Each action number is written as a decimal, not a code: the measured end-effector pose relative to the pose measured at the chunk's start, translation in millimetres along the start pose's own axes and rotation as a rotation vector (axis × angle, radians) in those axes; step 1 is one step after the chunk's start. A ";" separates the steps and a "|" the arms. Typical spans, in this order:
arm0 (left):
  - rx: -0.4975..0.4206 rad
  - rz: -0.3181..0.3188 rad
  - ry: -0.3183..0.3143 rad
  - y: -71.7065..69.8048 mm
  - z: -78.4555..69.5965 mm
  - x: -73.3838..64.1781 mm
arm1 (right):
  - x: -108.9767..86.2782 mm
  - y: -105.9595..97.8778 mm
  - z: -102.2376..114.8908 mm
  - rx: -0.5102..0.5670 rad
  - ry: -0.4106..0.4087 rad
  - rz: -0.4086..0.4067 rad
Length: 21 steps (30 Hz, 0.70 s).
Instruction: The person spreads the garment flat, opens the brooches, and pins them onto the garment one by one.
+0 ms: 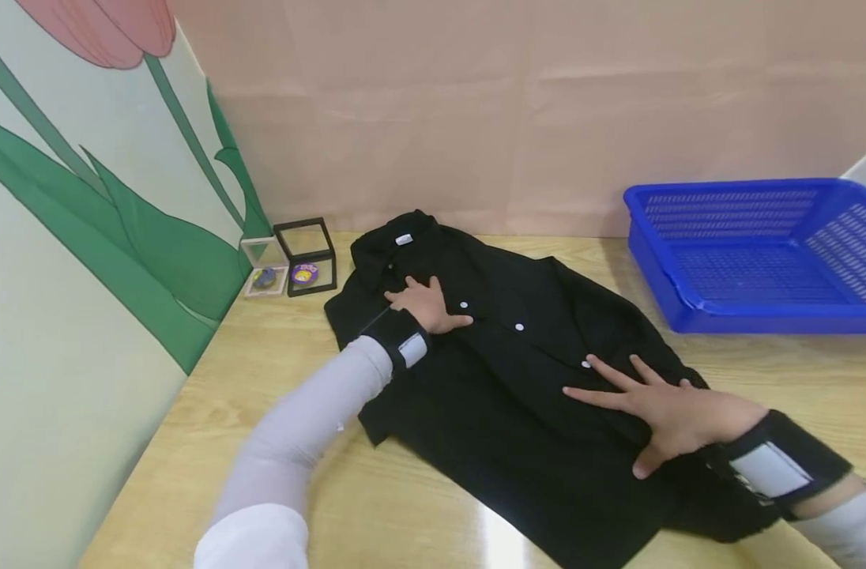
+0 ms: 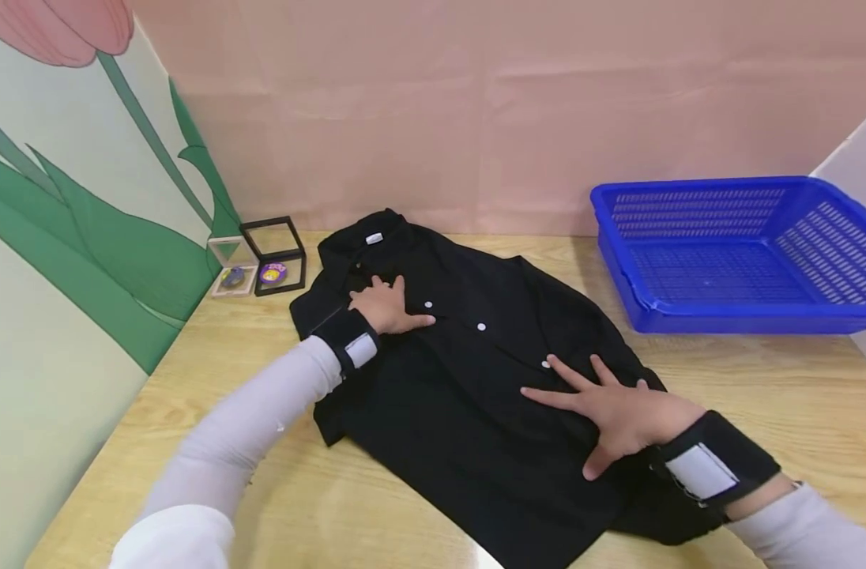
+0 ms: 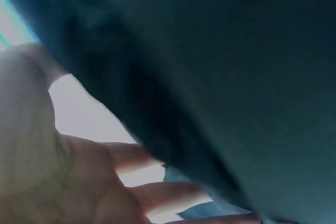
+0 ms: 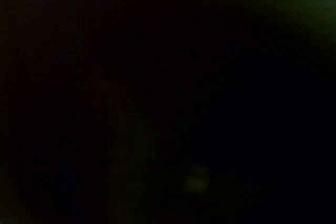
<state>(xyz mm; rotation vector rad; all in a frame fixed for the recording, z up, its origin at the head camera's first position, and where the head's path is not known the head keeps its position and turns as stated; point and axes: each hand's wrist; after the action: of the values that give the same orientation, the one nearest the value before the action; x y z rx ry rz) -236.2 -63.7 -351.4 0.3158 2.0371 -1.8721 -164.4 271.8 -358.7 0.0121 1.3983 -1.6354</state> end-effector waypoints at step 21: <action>0.129 0.097 0.145 -13.3 -15.7 49.0 | 11.3 33.1 88.1 -0.299 0.172 -0.119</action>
<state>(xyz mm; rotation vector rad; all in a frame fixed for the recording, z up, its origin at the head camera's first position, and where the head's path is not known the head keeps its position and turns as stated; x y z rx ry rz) -287.9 -53.1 -358.0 0.5897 1.9558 -1.9752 -102.1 200.4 -359.6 -0.1080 1.7950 -1.5331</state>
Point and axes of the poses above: each hand's wrist, its own x-axis towards the middle knuckle, its own y-axis out of the palm, z = x × y, and after that the axes turned 8 degrees about z, right-handed
